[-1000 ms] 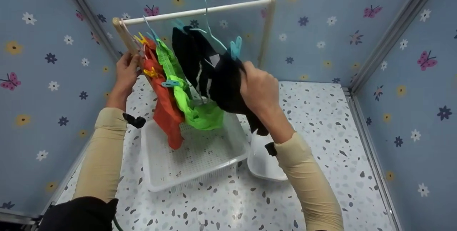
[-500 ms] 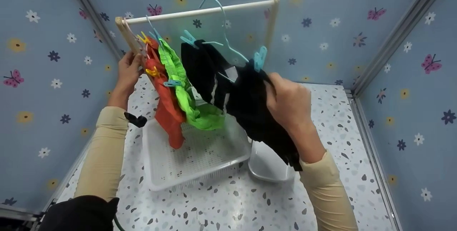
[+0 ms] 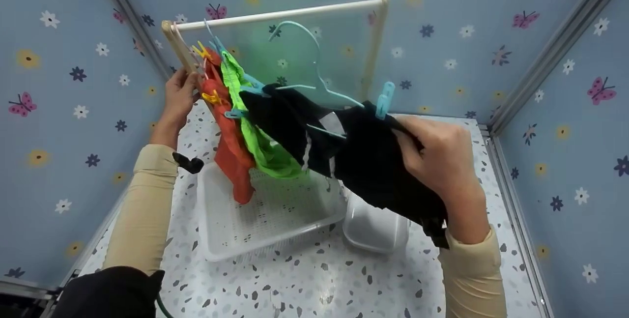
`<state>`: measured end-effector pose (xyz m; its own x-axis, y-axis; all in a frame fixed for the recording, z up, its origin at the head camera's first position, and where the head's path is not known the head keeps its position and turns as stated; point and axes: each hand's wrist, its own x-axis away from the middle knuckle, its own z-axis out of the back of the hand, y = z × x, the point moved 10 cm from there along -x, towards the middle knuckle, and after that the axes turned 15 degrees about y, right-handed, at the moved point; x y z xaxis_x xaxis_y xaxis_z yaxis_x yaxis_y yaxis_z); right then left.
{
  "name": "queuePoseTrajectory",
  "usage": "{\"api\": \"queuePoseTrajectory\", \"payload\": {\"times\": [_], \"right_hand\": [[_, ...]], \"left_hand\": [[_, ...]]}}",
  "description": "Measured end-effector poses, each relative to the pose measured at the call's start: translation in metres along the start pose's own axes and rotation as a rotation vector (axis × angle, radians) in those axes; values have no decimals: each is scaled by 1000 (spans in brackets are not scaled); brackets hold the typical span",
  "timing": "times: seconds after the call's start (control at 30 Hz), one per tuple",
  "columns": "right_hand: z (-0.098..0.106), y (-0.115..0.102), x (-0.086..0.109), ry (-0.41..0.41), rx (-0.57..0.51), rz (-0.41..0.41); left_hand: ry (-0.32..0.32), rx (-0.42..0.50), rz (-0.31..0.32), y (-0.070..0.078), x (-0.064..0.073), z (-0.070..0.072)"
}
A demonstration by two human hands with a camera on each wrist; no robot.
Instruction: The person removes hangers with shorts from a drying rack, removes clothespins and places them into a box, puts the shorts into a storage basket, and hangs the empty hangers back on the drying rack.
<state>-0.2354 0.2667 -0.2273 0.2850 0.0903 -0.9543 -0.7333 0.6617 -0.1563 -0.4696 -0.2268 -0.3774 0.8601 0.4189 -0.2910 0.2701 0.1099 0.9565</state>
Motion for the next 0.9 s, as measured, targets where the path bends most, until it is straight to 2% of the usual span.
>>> {"api": "queuePoseTrajectory", "payload": {"times": [0.13,0.27,0.4,0.53,0.63,0.73,0.83,0.9], "right_hand": [[8,-5,-6,40,-133,-42],[7,-11,-9,60,-236,-38],[-6,-14,-7,38,-286,-8],[-21,-12,-4,11,-299,21],[-32,-11,-2,3,-318,28],[-42,-11,0,-5,-353,27],[-53,-13,3,-23,-389,22],[-61,-14,5,-33,-412,16]], "left_hand": [[2,-15,2,10,6,3],[-8,-16,24,4,0,2],[-45,-70,43,-8,-3,1],[-40,-150,33,-8,4,13],[-15,-153,23,0,14,27],[-19,-130,-1,13,27,39],[-37,-100,-52,34,44,48],[-46,-76,-102,56,61,54]]}}
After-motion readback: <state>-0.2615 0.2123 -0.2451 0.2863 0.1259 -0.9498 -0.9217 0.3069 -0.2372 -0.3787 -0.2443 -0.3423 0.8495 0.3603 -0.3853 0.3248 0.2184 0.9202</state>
